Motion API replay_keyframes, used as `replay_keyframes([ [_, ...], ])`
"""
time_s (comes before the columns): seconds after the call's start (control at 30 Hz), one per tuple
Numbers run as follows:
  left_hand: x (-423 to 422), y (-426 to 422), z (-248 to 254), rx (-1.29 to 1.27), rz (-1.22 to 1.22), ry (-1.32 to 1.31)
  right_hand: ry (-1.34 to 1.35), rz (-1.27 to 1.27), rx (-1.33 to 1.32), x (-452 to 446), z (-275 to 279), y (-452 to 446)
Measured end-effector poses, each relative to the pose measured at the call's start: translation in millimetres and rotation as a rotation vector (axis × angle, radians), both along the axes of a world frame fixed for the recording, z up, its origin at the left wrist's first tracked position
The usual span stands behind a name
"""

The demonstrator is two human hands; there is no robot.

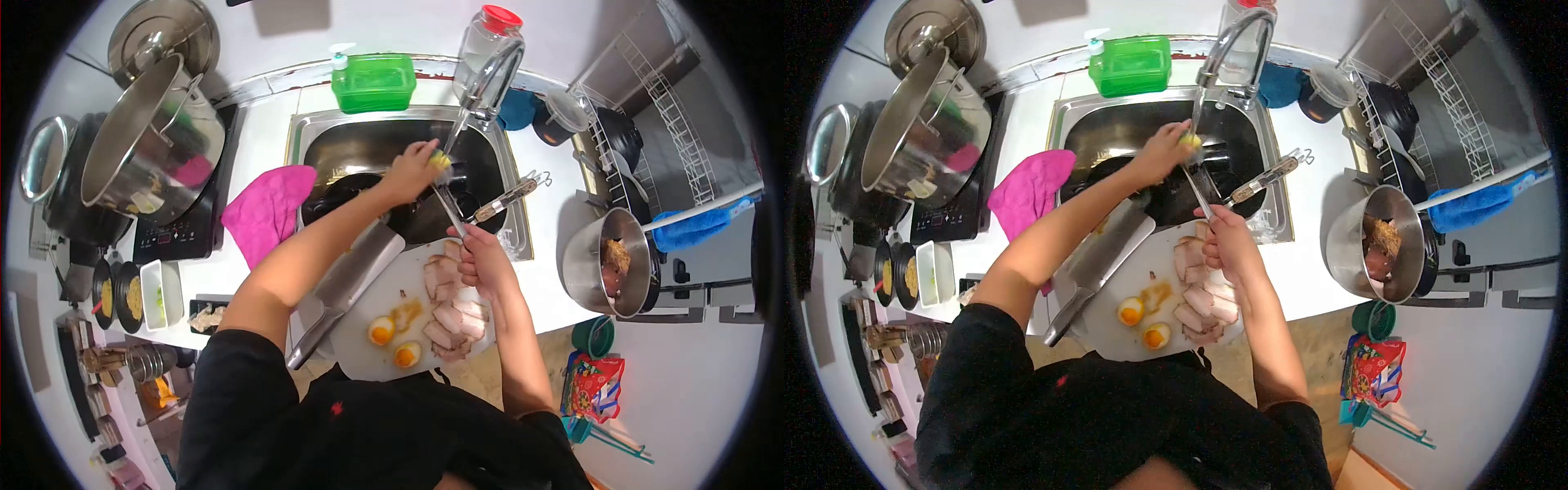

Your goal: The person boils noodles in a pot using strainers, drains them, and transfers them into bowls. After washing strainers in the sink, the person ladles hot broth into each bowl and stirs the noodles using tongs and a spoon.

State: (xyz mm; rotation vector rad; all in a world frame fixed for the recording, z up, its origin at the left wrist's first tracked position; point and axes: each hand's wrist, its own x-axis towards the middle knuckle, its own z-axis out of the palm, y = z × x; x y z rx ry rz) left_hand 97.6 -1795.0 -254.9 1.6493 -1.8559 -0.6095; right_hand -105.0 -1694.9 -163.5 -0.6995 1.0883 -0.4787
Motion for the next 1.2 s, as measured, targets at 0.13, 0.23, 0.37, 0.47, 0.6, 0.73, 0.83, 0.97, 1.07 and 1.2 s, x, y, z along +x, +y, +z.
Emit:
replay_keyframes([
  [0.13,29,-14,-13,0.119,0.071,0.054,0.014,0.041,-0.007,5,15,7],
  [0.23,7,8,-1,0.039,0.106,0.093,-0.023,0.05,-0.017,-5,11,1],
  [0.37,19,-2,-11,0.078,0.207,0.329,-0.039,0.072,-0.055,-8,11,7],
  [0.47,26,-21,-34,0.269,0.273,0.46,-0.014,0.073,-0.09,-1,11,13],
  [0.6,10,-5,-13,-0.025,0.245,0.222,0.029,0.088,-0.132,-3,4,6],
  [0.73,24,-14,-23,0.031,0.284,0.283,0.045,0.131,-0.194,6,8,11],
  [0.83,48,-21,-46,0.081,0.427,0.328,0.123,0.209,-0.247,6,3,12],
  [0.97,85,-19,-14,0.526,0.393,1.177,0.612,0.317,-0.922,1,-18,1],
  [1.07,71,-1,41,0.711,0.525,1.01,0.963,0.386,-1.031,21,21,3],
  [1.2,67,-5,13,0.621,0.324,1.289,0.952,0.404,-1.087,31,8,-4],
])
